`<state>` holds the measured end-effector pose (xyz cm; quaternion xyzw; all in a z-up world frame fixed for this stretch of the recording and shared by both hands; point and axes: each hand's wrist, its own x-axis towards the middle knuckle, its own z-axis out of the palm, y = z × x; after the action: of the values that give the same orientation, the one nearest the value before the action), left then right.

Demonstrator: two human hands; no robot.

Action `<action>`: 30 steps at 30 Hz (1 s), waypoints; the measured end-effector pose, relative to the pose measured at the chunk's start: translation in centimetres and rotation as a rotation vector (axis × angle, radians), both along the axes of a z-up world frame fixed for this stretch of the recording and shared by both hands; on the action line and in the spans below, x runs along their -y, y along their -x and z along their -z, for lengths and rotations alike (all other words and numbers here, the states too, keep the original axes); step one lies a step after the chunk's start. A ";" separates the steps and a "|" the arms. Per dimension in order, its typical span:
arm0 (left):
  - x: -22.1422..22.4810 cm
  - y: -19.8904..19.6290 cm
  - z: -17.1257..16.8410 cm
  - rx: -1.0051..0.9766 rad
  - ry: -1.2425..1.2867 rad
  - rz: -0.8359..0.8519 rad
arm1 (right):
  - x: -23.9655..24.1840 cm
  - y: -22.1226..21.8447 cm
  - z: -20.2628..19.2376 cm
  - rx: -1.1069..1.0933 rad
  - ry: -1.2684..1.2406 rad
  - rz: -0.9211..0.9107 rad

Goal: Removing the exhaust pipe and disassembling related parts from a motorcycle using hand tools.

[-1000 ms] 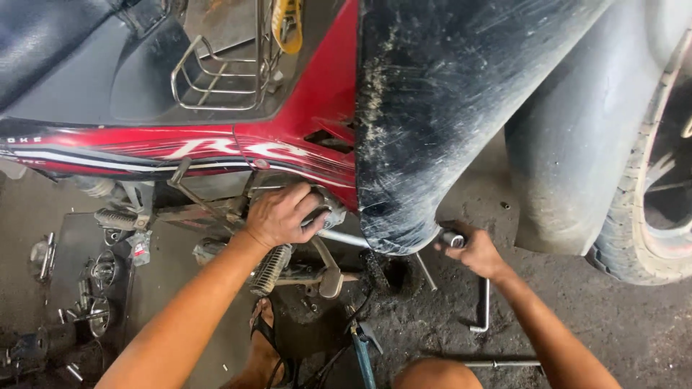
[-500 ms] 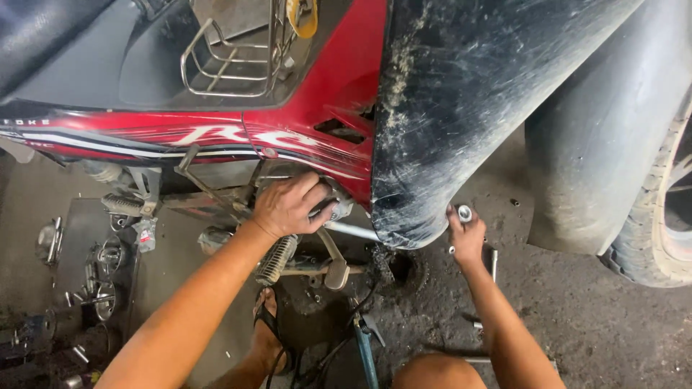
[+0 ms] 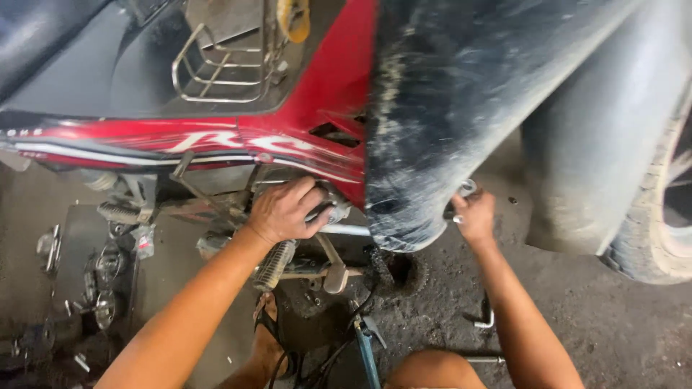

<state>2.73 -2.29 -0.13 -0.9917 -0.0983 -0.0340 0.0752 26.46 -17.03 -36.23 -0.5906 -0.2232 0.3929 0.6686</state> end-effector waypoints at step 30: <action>-2.8 4.6 3.9 -0.145 -0.217 0.028 | -4.0 8.9 -5.5 -0.511 -0.324 0.239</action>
<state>-1.90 0.52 -4.08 -0.9789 -0.0743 0.0263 0.1885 17.60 -13.04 -30.73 -0.3809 -0.0368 0.4066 0.8296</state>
